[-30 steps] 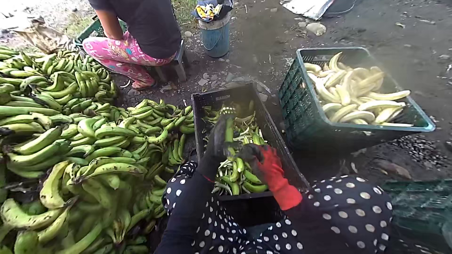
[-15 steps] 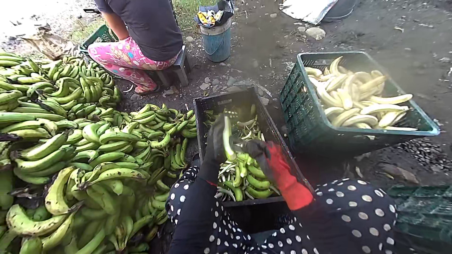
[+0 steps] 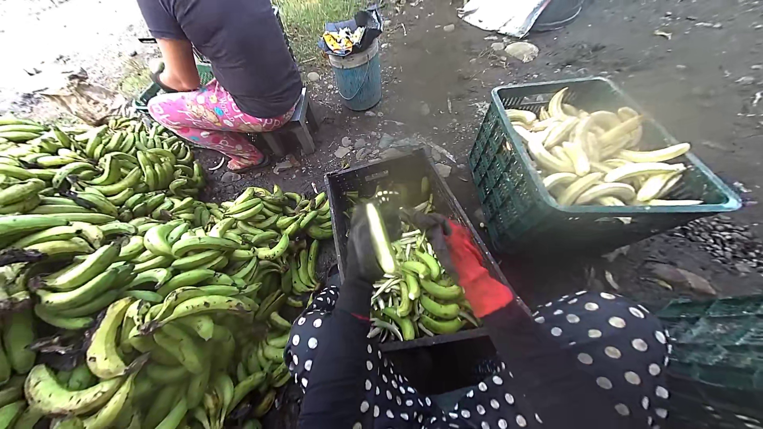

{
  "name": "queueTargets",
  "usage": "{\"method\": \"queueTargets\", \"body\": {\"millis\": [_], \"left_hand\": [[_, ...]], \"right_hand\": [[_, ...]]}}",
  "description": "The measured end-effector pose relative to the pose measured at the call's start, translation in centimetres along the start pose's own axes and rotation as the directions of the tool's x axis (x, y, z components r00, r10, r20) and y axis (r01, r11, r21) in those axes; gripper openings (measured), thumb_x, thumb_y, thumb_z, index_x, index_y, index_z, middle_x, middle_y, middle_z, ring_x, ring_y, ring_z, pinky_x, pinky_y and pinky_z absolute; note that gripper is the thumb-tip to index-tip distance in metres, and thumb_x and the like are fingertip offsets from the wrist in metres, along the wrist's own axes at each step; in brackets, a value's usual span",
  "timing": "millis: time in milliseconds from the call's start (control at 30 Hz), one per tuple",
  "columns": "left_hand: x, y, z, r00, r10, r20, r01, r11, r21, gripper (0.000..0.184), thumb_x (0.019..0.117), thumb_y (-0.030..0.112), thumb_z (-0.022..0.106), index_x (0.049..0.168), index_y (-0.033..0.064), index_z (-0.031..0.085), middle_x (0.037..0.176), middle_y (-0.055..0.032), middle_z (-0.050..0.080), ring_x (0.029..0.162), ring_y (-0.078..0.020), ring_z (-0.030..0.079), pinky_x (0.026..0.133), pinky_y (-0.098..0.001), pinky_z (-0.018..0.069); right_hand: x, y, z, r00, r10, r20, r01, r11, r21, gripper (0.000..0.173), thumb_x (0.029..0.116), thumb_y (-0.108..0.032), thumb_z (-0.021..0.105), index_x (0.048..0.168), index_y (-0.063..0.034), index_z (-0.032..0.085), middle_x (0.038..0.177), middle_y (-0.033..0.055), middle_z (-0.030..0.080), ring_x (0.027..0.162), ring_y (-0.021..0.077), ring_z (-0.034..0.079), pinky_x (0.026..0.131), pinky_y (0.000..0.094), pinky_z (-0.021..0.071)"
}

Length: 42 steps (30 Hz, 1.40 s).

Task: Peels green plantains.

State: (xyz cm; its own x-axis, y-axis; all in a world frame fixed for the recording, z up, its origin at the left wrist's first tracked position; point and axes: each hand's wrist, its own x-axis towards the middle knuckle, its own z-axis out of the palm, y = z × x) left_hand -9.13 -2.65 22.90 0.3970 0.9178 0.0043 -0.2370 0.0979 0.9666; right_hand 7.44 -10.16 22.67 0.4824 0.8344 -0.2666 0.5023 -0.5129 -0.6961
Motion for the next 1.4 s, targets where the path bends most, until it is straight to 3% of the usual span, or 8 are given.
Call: {"method": "queueTargets", "body": {"millis": [267, 567, 700, 833, 1000, 1233, 1333, 1400], "left_hand": [[-0.2, -0.9, -0.9, 0.936, 0.015, -0.351, 0.031, 0.992, 0.125, 0.049, 0.1103, 0.040, 0.032, 0.152, 0.0160, 0.040, 0.133, -0.0109, 0.059, 0.112, -0.0182, 0.060, 0.094, -0.0407, 0.0525], [-2.0, 1.8, 1.1, 0.983, -0.153, 0.106, 0.102, 0.918, 0.383, 0.047, 0.1090, 0.035, 0.028, 0.137, 0.0060, 0.053, 0.110, -0.0077, 0.063, 0.093, -0.0115, 0.062, 0.084, -0.0342, 0.0546], [0.2, -0.7, -0.1, 0.967, 0.060, -0.249, -0.077, 0.995, -0.060, 0.054, 0.1077, 0.052, 0.023, 0.133, 0.0119, 0.050, 0.098, -0.0043, 0.065, 0.084, -0.0146, 0.066, 0.077, -0.0376, 0.0586], [-0.5, 2.2, 1.0, 0.862, -0.097, -0.498, 0.004, 0.983, -0.185, 0.061, 0.1107, 0.046, 0.010, 0.139, 0.0050, 0.045, 0.121, -0.0111, 0.058, 0.106, -0.0153, 0.056, 0.093, -0.0345, 0.0493], [-0.3, -0.9, -0.1, 0.943, 0.049, -0.330, -0.042, 0.999, 0.027, 0.053, 0.1084, 0.049, 0.022, 0.135, 0.0125, 0.050, 0.110, -0.0063, 0.062, 0.094, -0.0143, 0.062, 0.083, -0.0367, 0.0544], [-1.4, 0.1, -1.6, 0.989, 0.109, 0.097, -0.143, 0.868, 0.477, 0.071, 0.1027, 0.053, 0.033, 0.154, 0.0038, 0.037, 0.146, -0.0153, 0.052, 0.127, -0.0176, 0.055, 0.107, -0.0414, 0.0464], [-2.0, 0.2, -0.6, 0.950, -0.061, 0.307, -0.077, 0.905, 0.419, 0.067, 0.1051, 0.049, 0.032, 0.148, -0.0015, 0.044, 0.130, -0.0157, 0.062, 0.113, -0.0153, 0.063, 0.101, -0.0370, 0.0516], [-1.3, -0.3, -0.2, 0.966, -0.076, 0.246, 0.038, 0.987, 0.153, 0.055, 0.1049, 0.040, 0.031, 0.140, 0.0020, 0.049, 0.100, -0.0119, 0.067, 0.082, -0.0180, 0.067, 0.075, -0.0358, 0.0597]], "right_hand": [[-6.5, -0.1, 1.6, 0.993, -0.091, 0.080, 0.104, 0.978, -0.182, 0.052, 0.0966, -0.048, 0.055, 0.143, -0.0248, 0.062, 0.140, 0.0263, 0.057, 0.131, 0.0512, 0.049, 0.098, 0.0702, 0.0415], [1.4, 0.1, 1.7, 0.997, 0.077, 0.009, -0.077, 0.997, -0.017, 0.043, 0.1084, -0.037, 0.046, 0.143, -0.0140, 0.059, 0.137, 0.0237, 0.062, 0.131, 0.0429, 0.054, 0.108, 0.0625, 0.0407], [-0.8, -0.8, 1.3, 1.000, -0.019, 0.003, 0.019, 1.000, -0.018, 0.045, 0.1037, -0.035, 0.054, 0.143, -0.0138, 0.060, 0.140, 0.0258, 0.057, 0.133, 0.0461, 0.050, 0.105, 0.0671, 0.0400], [-4.9, -1.0, 2.8, 0.987, -0.159, 0.001, 0.157, 0.970, -0.184, 0.055, 0.0951, -0.050, 0.058, 0.144, -0.0252, 0.060, 0.141, 0.0267, 0.056, 0.134, 0.0513, 0.046, 0.101, 0.0701, 0.0392], [-3.7, -1.6, 1.9, 0.995, -0.081, 0.054, 0.089, 0.983, -0.159, 0.050, 0.1001, -0.046, 0.052, 0.142, -0.0207, 0.063, 0.142, 0.0264, 0.056, 0.135, 0.0487, 0.047, 0.101, 0.0679, 0.0398], [-2.0, -1.5, 1.4, 0.999, -0.032, 0.038, 0.034, 0.997, -0.067, 0.046, 0.1035, -0.037, 0.053, 0.143, -0.0148, 0.061, 0.142, 0.0265, 0.056, 0.136, 0.0475, 0.047, 0.105, 0.0686, 0.0376], [1.5, 0.4, 1.6, 0.999, 0.022, 0.043, -0.021, 1.000, -0.006, 0.043, 0.1091, -0.035, 0.043, 0.138, -0.0091, 0.061, 0.131, 0.0230, 0.065, 0.126, 0.0402, 0.059, 0.107, 0.0614, 0.0417], [1.5, 0.4, 1.3, 1.000, 0.021, 0.024, -0.022, 0.999, 0.031, 0.044, 0.1090, -0.032, 0.045, 0.141, -0.0057, 0.058, 0.135, 0.0252, 0.062, 0.129, 0.0410, 0.056, 0.109, 0.0602, 0.0399]]}}
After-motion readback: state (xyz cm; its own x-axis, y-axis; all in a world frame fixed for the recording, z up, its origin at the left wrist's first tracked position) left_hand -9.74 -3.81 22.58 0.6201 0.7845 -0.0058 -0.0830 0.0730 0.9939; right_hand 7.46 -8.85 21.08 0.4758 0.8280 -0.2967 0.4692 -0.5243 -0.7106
